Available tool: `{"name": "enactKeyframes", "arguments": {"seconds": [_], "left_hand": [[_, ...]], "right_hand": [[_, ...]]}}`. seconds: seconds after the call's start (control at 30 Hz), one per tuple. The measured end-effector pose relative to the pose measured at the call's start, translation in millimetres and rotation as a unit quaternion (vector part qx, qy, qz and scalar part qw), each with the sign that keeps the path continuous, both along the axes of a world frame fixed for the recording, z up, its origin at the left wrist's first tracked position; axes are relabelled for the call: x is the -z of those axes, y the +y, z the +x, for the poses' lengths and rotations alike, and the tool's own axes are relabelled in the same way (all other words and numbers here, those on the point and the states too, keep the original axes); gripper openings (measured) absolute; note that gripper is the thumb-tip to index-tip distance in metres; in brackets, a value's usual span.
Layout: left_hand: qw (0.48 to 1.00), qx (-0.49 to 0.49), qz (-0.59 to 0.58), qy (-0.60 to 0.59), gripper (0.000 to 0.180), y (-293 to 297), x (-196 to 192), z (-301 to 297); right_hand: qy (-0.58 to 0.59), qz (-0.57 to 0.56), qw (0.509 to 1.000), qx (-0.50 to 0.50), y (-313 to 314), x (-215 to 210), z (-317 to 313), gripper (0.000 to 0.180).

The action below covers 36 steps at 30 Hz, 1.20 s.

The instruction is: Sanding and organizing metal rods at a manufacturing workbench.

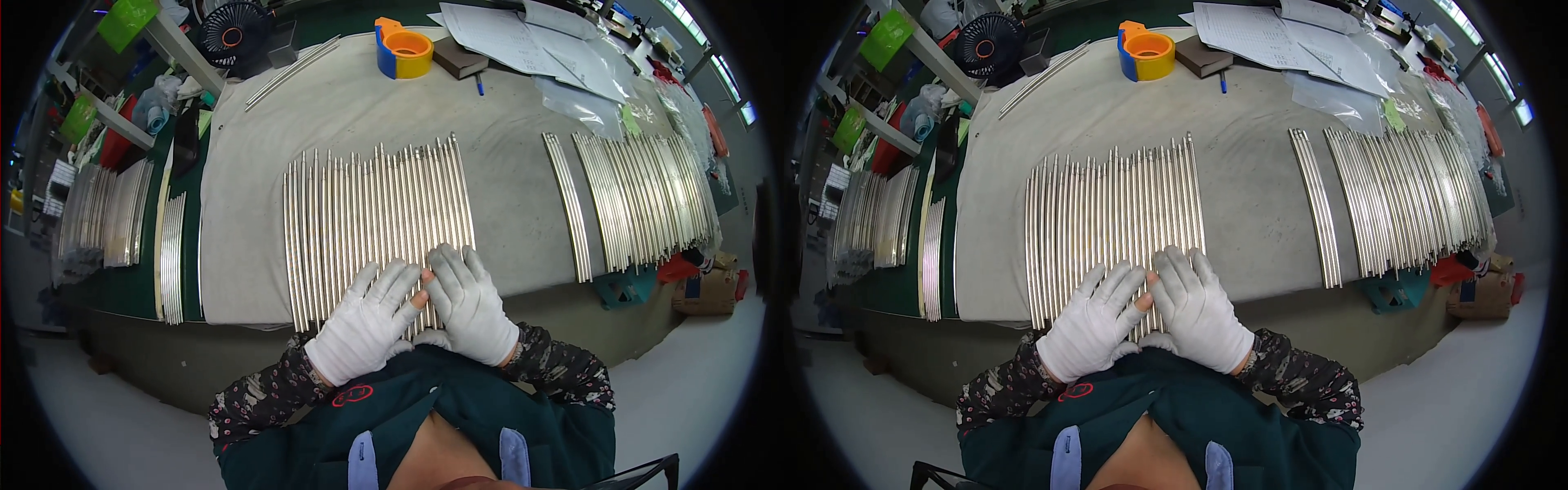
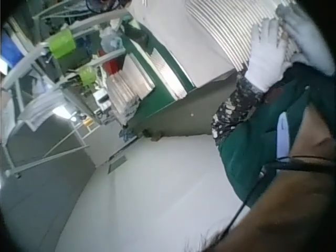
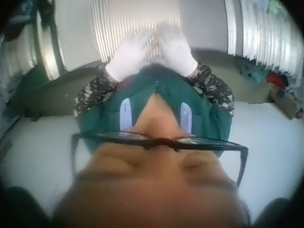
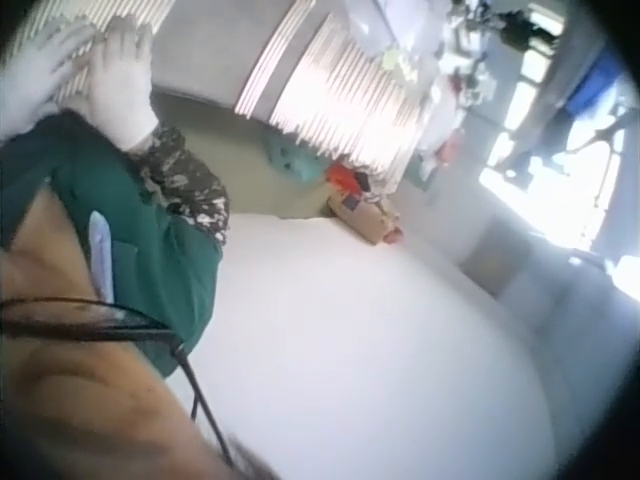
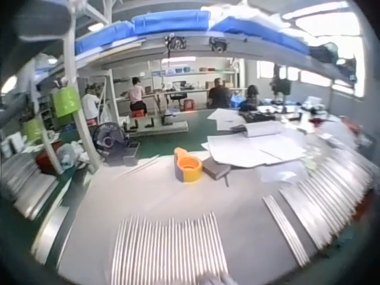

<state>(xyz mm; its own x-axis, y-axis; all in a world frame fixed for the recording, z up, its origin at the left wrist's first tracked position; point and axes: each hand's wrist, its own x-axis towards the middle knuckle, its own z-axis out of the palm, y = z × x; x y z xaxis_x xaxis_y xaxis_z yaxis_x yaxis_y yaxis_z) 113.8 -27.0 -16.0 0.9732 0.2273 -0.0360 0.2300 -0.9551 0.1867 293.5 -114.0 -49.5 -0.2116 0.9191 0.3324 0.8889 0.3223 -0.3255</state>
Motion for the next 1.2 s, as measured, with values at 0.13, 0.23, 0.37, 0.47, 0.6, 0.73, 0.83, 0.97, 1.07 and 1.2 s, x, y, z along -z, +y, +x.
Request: {"name": "enactKeyframes", "arguments": {"seconds": [0.13,0.23,0.37,0.47,0.6,0.73,0.83,0.97,1.07,1.2], "left_hand": [[0.999,0.015,-0.051,-0.007,0.082,7.4,-5.4,-12.1],[0.999,-0.029,-0.031,-0.017,0.088,25.8,-7.1,-45.2],[0.984,-0.176,0.028,-0.026,0.091,59.7,10.7,-88.0],[0.983,-0.172,0.049,-0.033,0.091,53.5,23.1,-84.0],[0.993,-0.116,0.023,-0.004,0.102,43.4,13.1,-47.1],[0.997,-0.069,-0.03,-0.021,0.107,30.5,10.2,-10.8],[0.996,-0.048,-0.046,-0.052,0.116,24.9,15.2,7.5],[0.997,-0.011,-0.049,-0.061,0.109,13.8,12.6,24.2],[0.996,0.066,-0.06,-0.02,0.095,5.6,1.3,33.4],[0.996,0.073,-0.052,-0.009,0.088,11.2,0.9,33.0]], "right_hand": [[0.031,-0.009,0.999,-0.037,0.8,-7.3,4.1,0.081],[0.038,0.043,0.998,0.018,-8.4,-13.4,22.3,0.073],[-0.027,0.013,0.995,0.097,-23.6,-7.3,43.7,0.057],[-0.025,0.066,0.994,0.087,-28.7,4.5,50.3,0.056],[-0.009,0.054,0.993,0.101,-29.6,2.0,50.1,0.06],[-0.018,0.014,0.997,0.079,-20.6,-6.3,41.0,0.078],[-0.011,0.0,0.998,0.061,-18.8,-10.3,40.2,0.085],[-0.047,-0.058,0.995,0.061,-21.9,-16.1,39.3,0.09],[-0.049,-0.026,0.995,0.077,-17.8,-7.5,38.2,0.093],[-0.028,-0.054,0.997,0.053,-15.3,-18.3,44.5,0.085]]}}
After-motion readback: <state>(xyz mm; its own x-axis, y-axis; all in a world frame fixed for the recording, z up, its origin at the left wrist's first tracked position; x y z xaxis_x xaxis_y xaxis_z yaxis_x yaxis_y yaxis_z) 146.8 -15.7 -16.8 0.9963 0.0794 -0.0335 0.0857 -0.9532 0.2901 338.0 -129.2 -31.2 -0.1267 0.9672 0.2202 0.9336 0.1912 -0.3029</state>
